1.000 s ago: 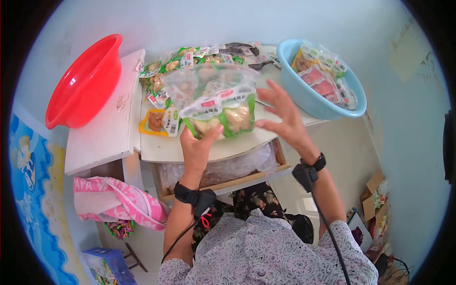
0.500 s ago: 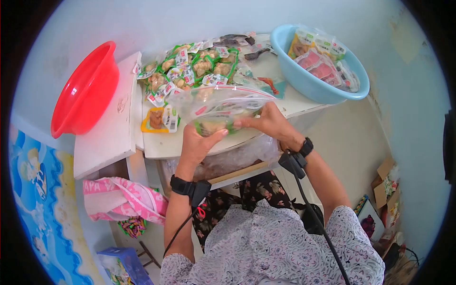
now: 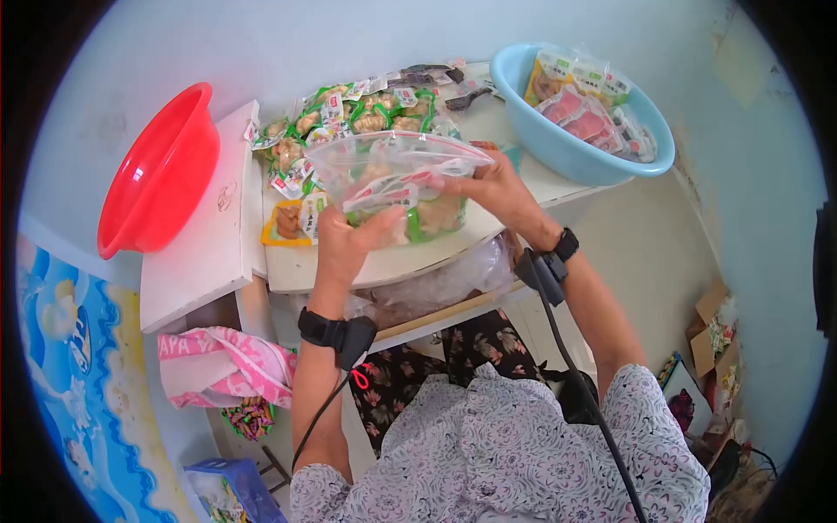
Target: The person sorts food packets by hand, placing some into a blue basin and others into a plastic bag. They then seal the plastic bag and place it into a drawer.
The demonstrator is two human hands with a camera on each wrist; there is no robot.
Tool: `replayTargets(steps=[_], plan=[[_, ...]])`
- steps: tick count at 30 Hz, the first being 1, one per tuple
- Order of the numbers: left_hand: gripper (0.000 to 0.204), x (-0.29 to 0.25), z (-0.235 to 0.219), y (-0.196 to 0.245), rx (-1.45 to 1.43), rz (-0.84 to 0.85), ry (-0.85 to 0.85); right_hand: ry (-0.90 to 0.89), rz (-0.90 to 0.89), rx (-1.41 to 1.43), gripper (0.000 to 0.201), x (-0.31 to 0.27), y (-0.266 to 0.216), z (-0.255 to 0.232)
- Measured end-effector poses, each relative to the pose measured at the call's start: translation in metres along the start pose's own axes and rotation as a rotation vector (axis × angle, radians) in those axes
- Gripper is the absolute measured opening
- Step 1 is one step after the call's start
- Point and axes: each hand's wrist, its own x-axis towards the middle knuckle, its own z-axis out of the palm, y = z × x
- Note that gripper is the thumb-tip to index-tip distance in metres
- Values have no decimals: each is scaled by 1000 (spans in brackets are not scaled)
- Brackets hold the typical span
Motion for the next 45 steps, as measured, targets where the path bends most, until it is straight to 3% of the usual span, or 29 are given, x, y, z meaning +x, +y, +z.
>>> replayTargets(steps=[5,8,14,23,29,32,35,38,41,45], plan=[[21,25,-7,18,89,171,9,-5,-156,-10,26,21,-11,-9],[17,35,-13,26,-200,202,-40,-44,-240,106,23,26,-22,-9],[22,39,-30,39,-235,225,28,91,-154,52,25,27,-48,-19],[21,37,-19,40,-224,262,58,151,-233,92,25,25,-56,-8],[17,41,-29,47,-97,330,112,171,-285,-41,25,22,-63,-13],[17,40,-23,44,-178,329,196,207,-301,2,27,19,-60,-7],[17,40,-22,46,-185,339,172,216,-296,-27,26,22,-62,-9],[18,40,-21,54,-144,362,115,210,-374,-215,26,30,-75,-12],[18,37,-18,56,-102,336,109,154,-765,-700,31,41,-98,3],[18,36,-13,53,-118,377,103,-25,-832,-1072,32,51,-117,30]])
